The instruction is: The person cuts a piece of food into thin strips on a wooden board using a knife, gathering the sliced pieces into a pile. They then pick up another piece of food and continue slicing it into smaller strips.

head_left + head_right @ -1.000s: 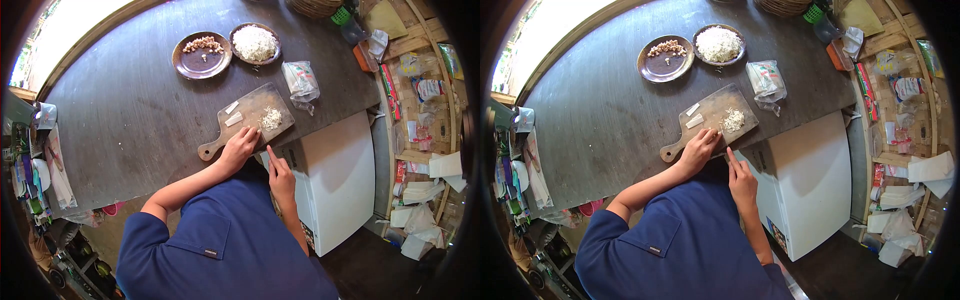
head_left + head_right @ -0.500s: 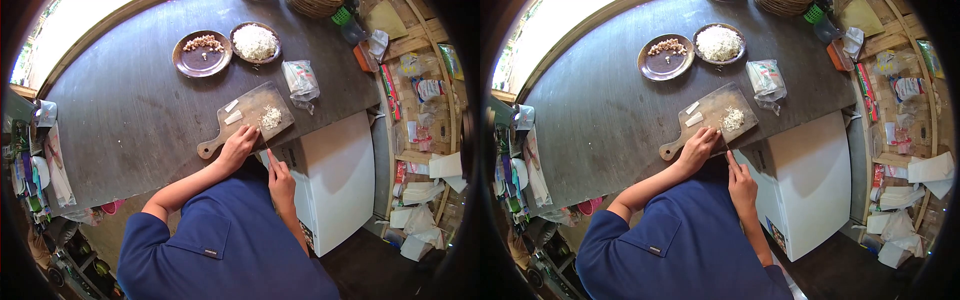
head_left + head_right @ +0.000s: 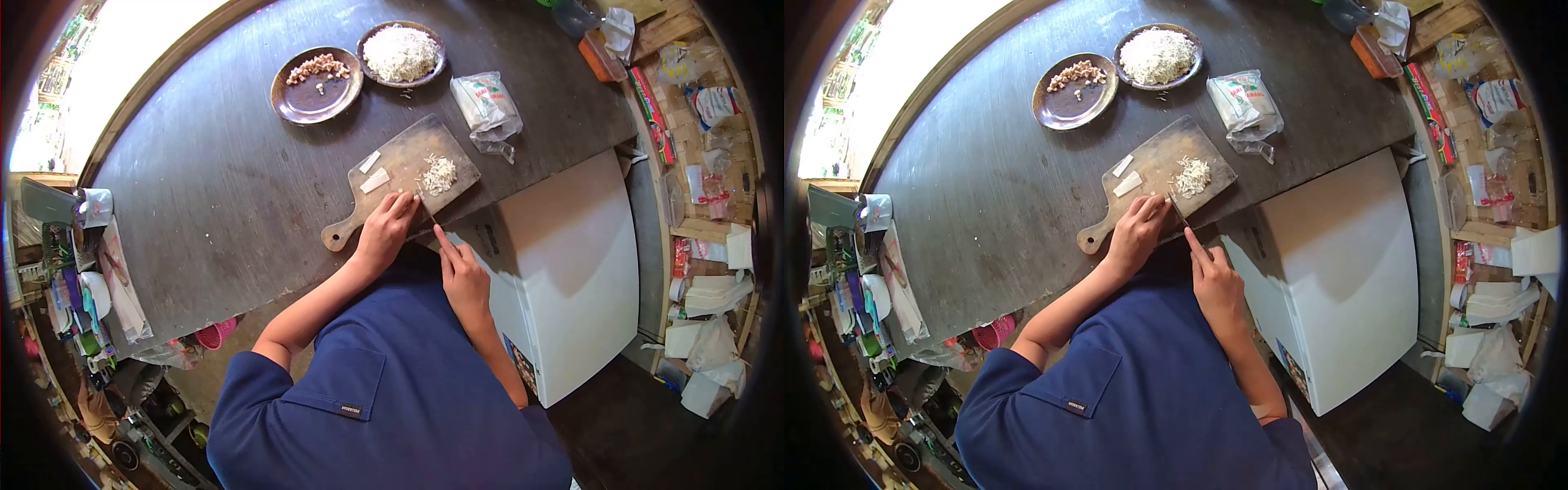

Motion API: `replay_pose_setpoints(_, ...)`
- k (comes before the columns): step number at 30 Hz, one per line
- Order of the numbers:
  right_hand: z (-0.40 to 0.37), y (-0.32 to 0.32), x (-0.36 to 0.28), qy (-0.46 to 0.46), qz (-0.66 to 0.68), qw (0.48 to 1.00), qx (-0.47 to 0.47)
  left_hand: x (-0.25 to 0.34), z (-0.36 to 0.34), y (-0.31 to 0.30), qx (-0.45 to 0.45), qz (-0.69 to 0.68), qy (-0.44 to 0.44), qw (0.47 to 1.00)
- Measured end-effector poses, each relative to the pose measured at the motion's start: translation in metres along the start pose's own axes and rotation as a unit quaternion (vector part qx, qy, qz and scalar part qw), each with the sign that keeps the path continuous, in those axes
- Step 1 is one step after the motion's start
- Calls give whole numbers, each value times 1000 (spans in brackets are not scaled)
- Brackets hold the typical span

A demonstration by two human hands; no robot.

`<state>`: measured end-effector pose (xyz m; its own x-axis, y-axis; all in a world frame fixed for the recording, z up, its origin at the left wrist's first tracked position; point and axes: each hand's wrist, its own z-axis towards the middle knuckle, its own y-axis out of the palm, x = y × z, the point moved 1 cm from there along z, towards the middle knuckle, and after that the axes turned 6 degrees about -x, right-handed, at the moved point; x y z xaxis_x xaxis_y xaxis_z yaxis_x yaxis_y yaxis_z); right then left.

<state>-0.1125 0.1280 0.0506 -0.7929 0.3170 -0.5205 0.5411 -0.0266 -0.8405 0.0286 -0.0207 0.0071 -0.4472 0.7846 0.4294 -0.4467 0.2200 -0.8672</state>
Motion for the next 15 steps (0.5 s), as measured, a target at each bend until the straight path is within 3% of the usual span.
replay_pose_setpoints(15,14,4,8,-44,2,999,13,12,0,2,22,47,-45,998)
